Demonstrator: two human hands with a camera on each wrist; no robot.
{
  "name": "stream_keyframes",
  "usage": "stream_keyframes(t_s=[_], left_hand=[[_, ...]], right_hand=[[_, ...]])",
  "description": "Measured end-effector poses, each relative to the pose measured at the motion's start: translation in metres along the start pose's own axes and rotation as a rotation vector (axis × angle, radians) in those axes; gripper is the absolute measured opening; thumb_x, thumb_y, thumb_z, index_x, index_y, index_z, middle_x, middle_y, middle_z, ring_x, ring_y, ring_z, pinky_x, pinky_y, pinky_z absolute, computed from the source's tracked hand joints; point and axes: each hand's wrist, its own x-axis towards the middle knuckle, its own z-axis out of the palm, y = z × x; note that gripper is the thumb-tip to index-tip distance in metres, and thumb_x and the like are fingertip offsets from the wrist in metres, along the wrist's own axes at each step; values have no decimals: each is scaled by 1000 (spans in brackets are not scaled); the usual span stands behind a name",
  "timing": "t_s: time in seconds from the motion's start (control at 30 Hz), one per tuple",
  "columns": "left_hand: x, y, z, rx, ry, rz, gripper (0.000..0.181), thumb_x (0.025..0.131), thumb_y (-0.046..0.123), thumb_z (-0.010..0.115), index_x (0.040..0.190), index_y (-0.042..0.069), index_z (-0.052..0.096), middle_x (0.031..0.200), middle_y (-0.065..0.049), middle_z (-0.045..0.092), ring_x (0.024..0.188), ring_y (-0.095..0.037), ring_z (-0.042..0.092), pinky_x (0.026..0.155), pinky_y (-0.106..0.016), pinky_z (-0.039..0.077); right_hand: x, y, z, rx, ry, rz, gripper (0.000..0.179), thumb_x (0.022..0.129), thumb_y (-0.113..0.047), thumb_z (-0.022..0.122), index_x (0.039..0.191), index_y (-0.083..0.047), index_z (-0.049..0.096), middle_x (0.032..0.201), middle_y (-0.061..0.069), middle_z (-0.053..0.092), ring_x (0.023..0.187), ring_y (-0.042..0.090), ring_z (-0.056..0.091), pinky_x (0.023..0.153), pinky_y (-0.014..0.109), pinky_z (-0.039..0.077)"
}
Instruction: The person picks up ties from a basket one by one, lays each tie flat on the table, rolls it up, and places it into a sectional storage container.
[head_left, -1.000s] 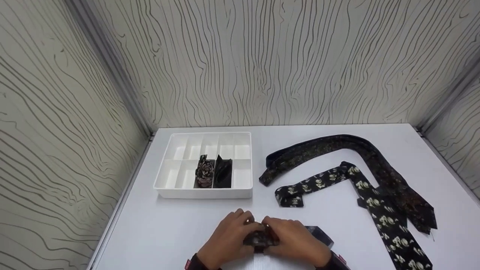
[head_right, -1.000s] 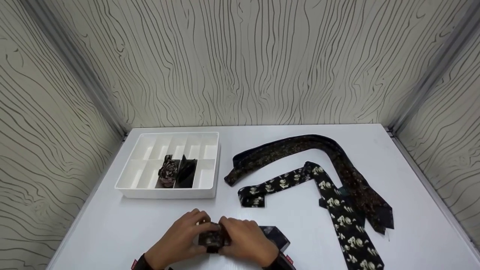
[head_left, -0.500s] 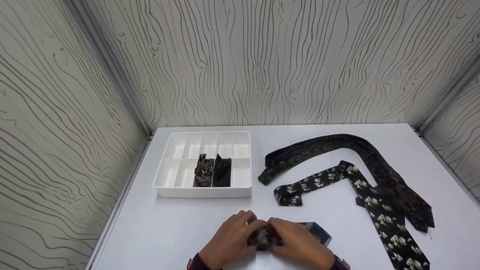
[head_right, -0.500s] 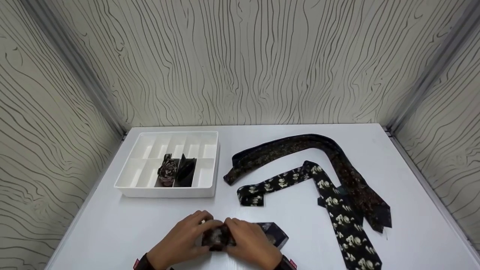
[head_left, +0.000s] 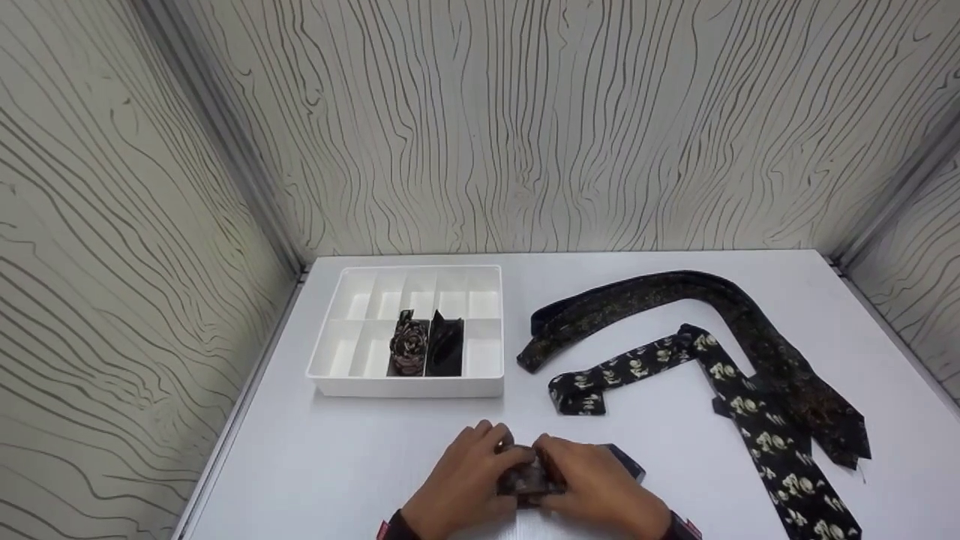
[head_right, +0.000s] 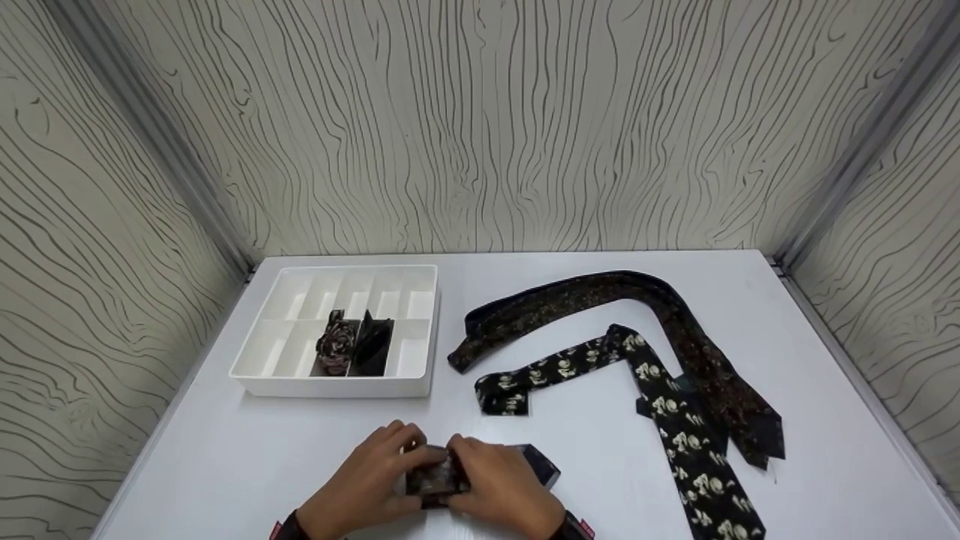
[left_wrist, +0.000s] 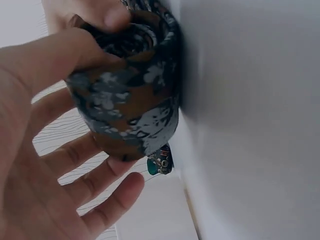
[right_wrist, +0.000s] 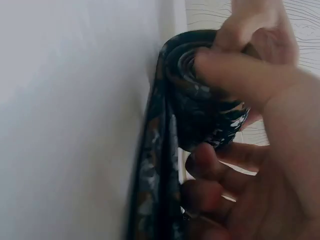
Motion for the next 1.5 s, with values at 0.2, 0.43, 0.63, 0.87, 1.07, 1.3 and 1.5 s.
stream_keyframes(t_s=[0.2,0.43,0.63,0.87,1.07,1.3,1.5], left_hand=[[1,4,2,-5,14,18,57,68,31,91,122,32,74,103,9,58,89,-7,49,77,-19,42],[3,4,1,-39,-37,15,61,70,30,91,127,31,70,109,8,59,93,-7,51,80,-19,45],[4,5,0,-7,2,44,59,68,31,91,124,31,73,109,7,61,95,-9,52,82,-21,46],[6,9,-1,-20,2,48,55,67,33,90,119,31,74,107,8,61,94,-9,52,81,-21,44],[6,10,0,-71,-23,35,54,73,33,87,125,31,73,113,6,62,97,-8,53,83,-20,44],[6,10,4,-64,-16,46,54,73,35,87,126,32,73,114,6,62,97,-8,52,82,-19,44],[6,13,8,-92,-17,80,58,69,29,91,123,29,70,113,5,59,97,-7,53,82,-17,48]], right_hand=[[-1,0,-1,-16,-3,11,48,83,-43,88,120,-29,60,104,-14,71,93,7,70,78,34,58],[-2,2,-2,-79,19,-7,48,80,-40,88,116,-25,61,100,-11,72,88,11,70,74,34,57],[-3,3,-1,-23,-4,-5,52,81,-40,88,121,-26,58,105,-10,71,94,10,70,80,35,59],[-6,2,-2,5,-22,7,53,82,-42,87,124,-28,58,110,-11,71,98,10,71,82,37,61],[-10,0,-4,16,-46,54,58,84,-48,86,131,-26,59,115,-10,71,103,12,70,86,40,60],[-16,2,-4,112,-44,64,55,86,-38,85,131,-34,55,119,-16,63,106,4,65,89,36,60],[-21,4,-2,98,-31,93,58,85,-38,86,134,-30,55,125,-11,63,112,11,67,96,41,60]])
